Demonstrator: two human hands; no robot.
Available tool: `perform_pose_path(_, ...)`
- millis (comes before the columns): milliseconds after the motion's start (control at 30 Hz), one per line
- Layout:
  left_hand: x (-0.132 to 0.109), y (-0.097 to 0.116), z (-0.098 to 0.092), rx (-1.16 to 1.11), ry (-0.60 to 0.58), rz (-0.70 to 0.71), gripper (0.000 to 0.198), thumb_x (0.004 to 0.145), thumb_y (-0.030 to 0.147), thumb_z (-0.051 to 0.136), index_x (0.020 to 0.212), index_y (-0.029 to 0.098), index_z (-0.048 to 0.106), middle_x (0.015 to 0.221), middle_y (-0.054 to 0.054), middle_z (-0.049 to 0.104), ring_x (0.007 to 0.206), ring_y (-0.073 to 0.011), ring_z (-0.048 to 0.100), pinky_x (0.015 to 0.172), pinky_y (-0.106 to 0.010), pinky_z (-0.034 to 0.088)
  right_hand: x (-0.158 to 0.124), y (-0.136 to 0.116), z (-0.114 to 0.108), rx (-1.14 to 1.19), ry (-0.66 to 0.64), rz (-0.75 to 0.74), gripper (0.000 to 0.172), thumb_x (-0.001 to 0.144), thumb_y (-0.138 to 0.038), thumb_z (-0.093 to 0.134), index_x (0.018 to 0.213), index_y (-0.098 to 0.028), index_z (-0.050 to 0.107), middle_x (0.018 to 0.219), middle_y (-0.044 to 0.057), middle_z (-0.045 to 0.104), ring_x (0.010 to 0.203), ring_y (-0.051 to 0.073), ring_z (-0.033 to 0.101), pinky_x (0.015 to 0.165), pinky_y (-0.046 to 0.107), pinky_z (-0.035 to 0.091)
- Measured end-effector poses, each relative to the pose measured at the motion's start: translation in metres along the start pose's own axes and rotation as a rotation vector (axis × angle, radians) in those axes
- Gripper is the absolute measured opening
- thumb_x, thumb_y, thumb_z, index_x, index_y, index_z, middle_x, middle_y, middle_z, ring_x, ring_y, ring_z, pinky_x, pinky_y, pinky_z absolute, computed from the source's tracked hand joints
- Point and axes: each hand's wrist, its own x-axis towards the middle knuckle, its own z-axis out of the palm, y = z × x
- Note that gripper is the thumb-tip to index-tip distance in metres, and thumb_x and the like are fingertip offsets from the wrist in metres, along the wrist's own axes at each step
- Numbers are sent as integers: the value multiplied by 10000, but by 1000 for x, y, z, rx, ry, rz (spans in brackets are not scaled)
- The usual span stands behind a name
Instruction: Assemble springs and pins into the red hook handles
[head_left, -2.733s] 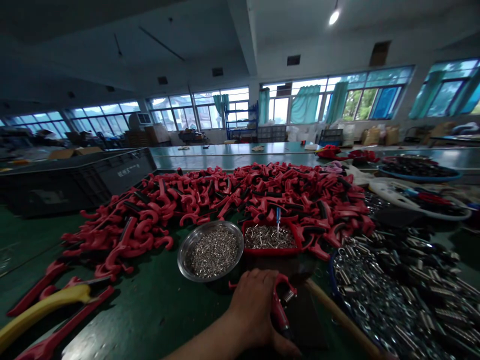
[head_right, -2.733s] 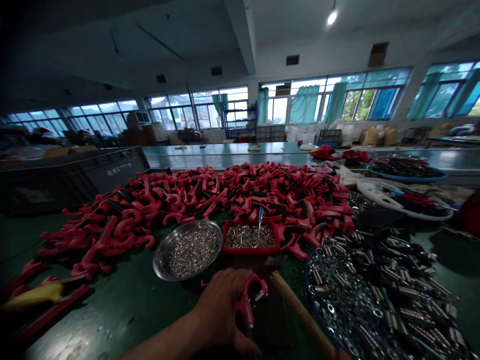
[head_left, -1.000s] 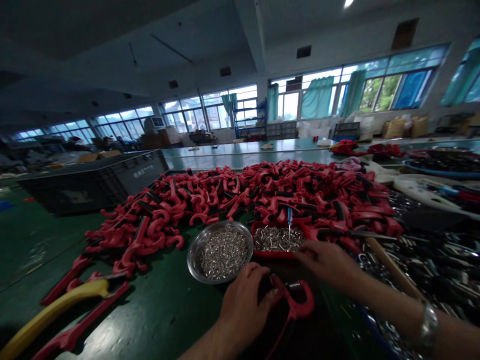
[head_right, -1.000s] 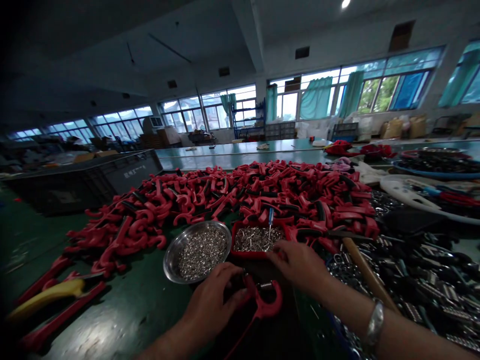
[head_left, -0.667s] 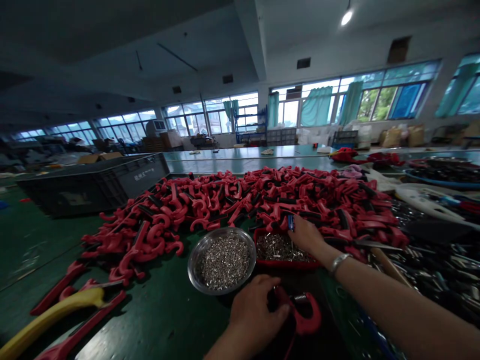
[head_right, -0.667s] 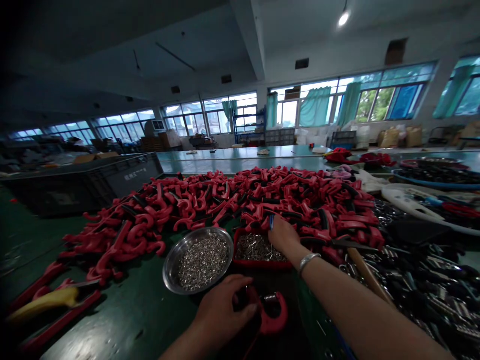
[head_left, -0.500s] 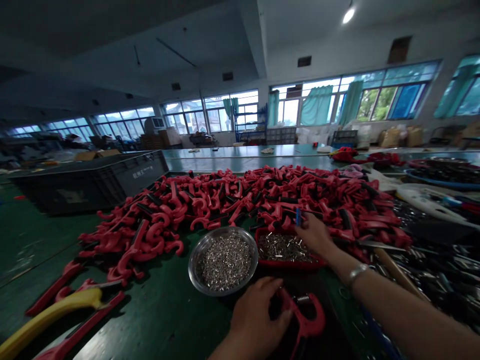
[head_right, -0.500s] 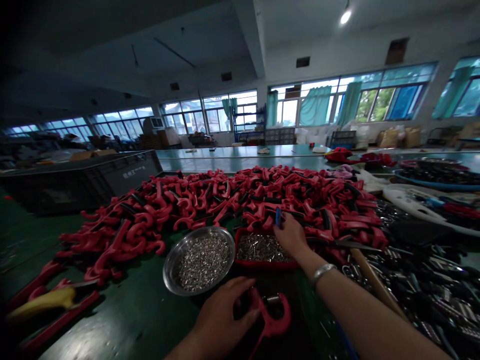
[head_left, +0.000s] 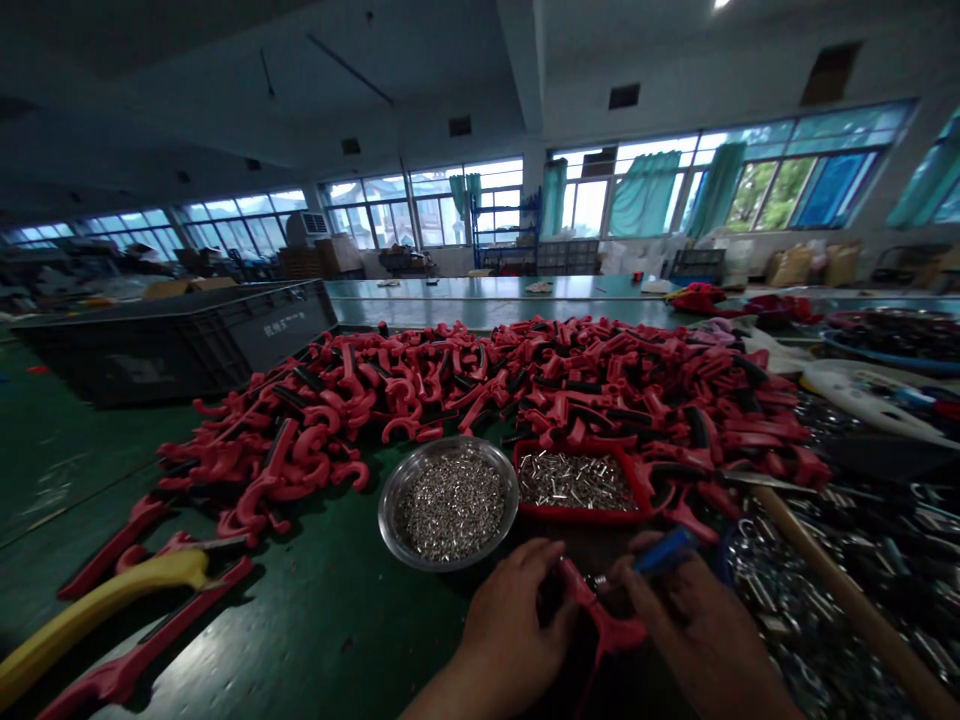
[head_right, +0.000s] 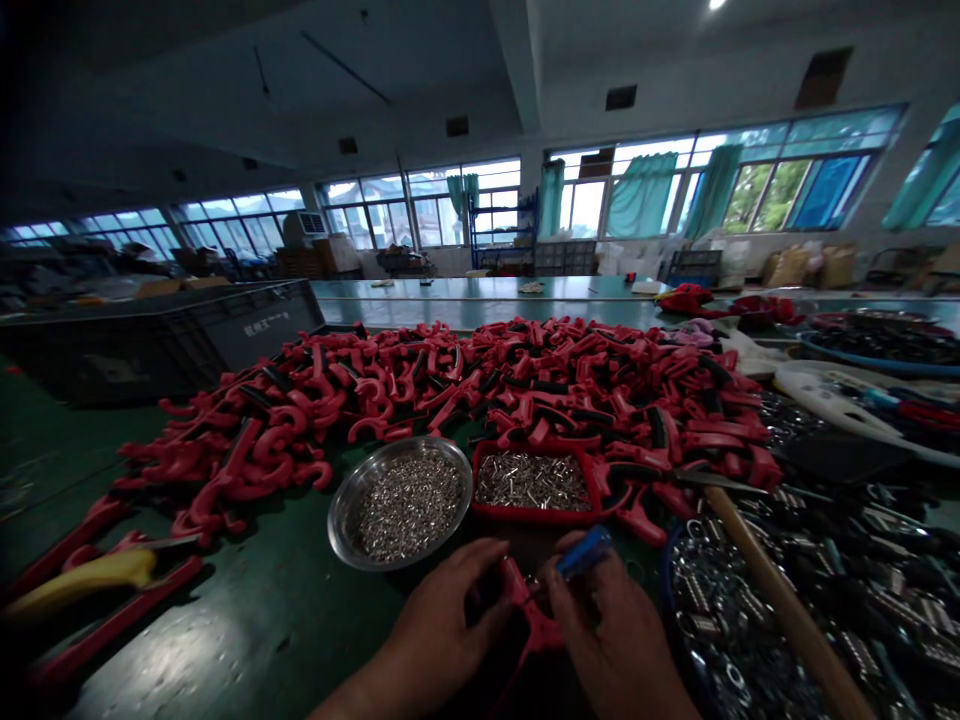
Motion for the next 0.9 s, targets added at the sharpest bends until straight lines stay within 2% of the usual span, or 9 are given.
perform_pose_path(100, 0, 0, 0, -4, -2, -18, 481, 772, 388, 501, 1225, 226, 483, 1290, -41, 471, 1164, -208, 438, 995, -351, 343, -6, 10, 7, -20, 77, 35, 222, 797, -406, 494, 922, -225, 464, 759, 25, 681, 672, 191, 665, 577, 253, 549)
perform_pose_path(267, 0, 1, 0, -11, -11, -36, 490, 764, 375, 513, 1231, 233, 478, 1293, -32, 467, 1172, -200, 429, 1002, -340, 334, -6, 16, 7, 1, 95, 47, 186, 804, -394, 503, 897, -239, 460, 734, 5, 679, 669, 176, 666, 584, 227, 546)
perform_pose_path(567, 1, 3, -2, -12, -18, -35, 485, 771, 378, 501, 1231, 226, 479, 1293, -37, 466, 1174, -206, 425, 1001, -343, 332, -7, 15, 6, -147, 98, -97, 151, 821, -378, 479, 853, -236, 515, 738, 6, 669, 665, 172, 661, 570, 227, 544)
perform_pose_path(733, 0, 3, -2, -19, -21, -43, 503, 768, 401, 510, 1239, 229, 472, 1301, -37, 458, 1177, -206, 423, 1002, -344, 330, -9, 17, 8, -200, 114, -95, 142, 827, -379, 478, 858, -242, 502, 716, -1, 671, 619, 179, 659, 543, 247, 542)
perform_pose_path(900, 0, -1, 1, -35, -8, -31, 500, 773, 410, 508, 1238, 231, 474, 1300, -39, 458, 1174, -205, 425, 997, -341, 337, -11, 13, 9, -237, 80, -201, 122, 832, -345, 469, 856, -233, 511, 757, 20, 656, 651, 171, 653, 557, 234, 534)
